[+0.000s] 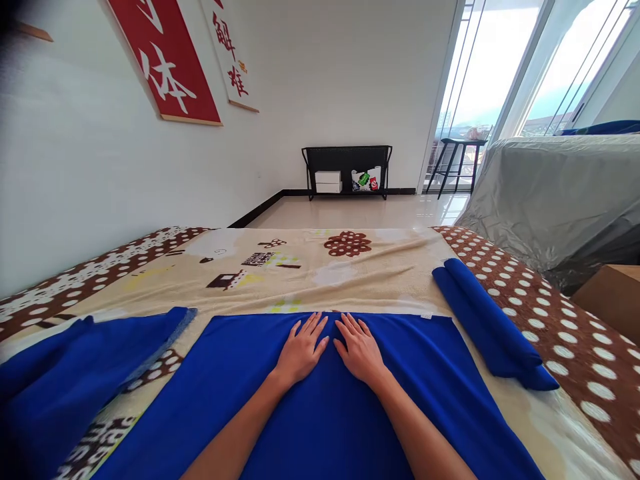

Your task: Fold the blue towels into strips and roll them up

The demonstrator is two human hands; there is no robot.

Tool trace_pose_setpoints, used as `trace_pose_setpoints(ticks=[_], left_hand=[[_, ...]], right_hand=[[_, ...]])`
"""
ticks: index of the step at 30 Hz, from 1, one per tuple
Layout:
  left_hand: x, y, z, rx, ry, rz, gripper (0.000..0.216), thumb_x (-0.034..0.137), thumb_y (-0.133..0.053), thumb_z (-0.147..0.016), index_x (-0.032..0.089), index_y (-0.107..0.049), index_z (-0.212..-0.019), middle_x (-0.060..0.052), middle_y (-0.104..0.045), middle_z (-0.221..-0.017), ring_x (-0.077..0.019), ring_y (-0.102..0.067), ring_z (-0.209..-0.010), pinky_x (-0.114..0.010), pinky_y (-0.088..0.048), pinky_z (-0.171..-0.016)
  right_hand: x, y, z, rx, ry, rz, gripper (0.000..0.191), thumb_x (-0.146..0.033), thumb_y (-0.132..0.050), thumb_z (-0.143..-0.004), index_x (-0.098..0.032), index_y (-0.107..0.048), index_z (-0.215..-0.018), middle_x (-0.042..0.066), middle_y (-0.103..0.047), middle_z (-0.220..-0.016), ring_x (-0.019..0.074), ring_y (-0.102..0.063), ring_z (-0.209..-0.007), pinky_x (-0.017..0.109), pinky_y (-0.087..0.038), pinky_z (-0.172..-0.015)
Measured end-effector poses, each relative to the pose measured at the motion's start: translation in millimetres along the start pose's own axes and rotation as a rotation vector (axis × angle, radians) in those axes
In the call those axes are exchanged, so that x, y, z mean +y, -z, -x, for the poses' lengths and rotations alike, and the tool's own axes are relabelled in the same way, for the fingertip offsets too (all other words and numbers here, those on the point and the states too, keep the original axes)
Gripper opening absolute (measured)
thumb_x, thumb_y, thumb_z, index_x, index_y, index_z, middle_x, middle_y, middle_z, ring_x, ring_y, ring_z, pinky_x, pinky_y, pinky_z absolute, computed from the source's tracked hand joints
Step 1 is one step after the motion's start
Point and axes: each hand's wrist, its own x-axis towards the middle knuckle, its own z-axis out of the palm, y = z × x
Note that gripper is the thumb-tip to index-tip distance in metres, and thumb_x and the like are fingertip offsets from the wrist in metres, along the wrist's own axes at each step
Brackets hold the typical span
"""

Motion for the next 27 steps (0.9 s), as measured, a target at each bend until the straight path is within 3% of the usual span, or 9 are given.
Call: trace_pose_setpoints(ticks=[4,9,12,18,27], left_hand=[[-38,7,5,-0.001,0.114,-0.019,0.053,0.049,-0.031,-0.102,0.033,-0.035,-0.152,0.0,-0.032,-0.161,-0.018,-0.027,-0.15,-0.046,-0.021,-0.122],[-139,26,37,0.017,0.418,-0.073,0.058,0.051,-0.028,-0.1,0.027,-0.035,-0.153,-0.005,-0.029,-0.163,-0.0236,-0.024,-0.151,-0.053,-0.017,-0.121],[-181,29,48,0.023,0.597,-0.094,0.069,0.06,-0.022,-0.097,0.024,-0.028,-0.156,-0.006,-0.019,-0.165,-0.0268,-0.019,-0.152,-0.057,-0.016,-0.12],[-197,16,42,0.072,0.824,-0.15,0.091,0.068,-0.012,-0.092,0.003,-0.017,-0.156,-0.014,-0.012,-0.166,-0.0295,-0.01,-0.153,-0.058,-0.013,-0.12],[-204,12,42,0.076,0.833,-0.148,0.093,0.069,-0.013,-0.09,0.003,-0.021,-0.156,-0.014,-0.016,-0.165,-0.0293,-0.013,-0.153,-0.056,-0.014,-0.12]], right_hand=[[39,13,13,0.014,-0.031,0.029,0.057,-0.056,-0.035,-0.1,-0.028,-0.042,-0.15,0.002,-0.037,-0.157,0.0186,-0.029,-0.148,0.043,-0.023,-0.122],[147,57,70,0.081,-0.204,0.093,0.063,-0.06,-0.029,-0.099,-0.023,-0.044,-0.148,0.007,-0.041,-0.155,0.0237,-0.033,-0.146,0.049,-0.026,-0.121],[196,71,94,0.116,-0.292,0.125,0.067,-0.062,-0.025,-0.098,-0.021,-0.045,-0.148,0.009,-0.042,-0.154,0.0253,-0.034,-0.146,0.05,-0.029,-0.119],[218,61,95,0.142,-0.347,0.16,0.065,-0.064,-0.028,-0.097,-0.027,-0.041,-0.149,0.003,-0.041,-0.156,0.0236,-0.032,-0.147,0.048,-0.028,-0.12],[220,61,94,0.136,-0.356,0.162,0.064,-0.064,-0.028,-0.097,-0.028,-0.043,-0.148,0.003,-0.042,-0.155,0.0232,-0.032,-0.147,0.048,-0.028,-0.12]])
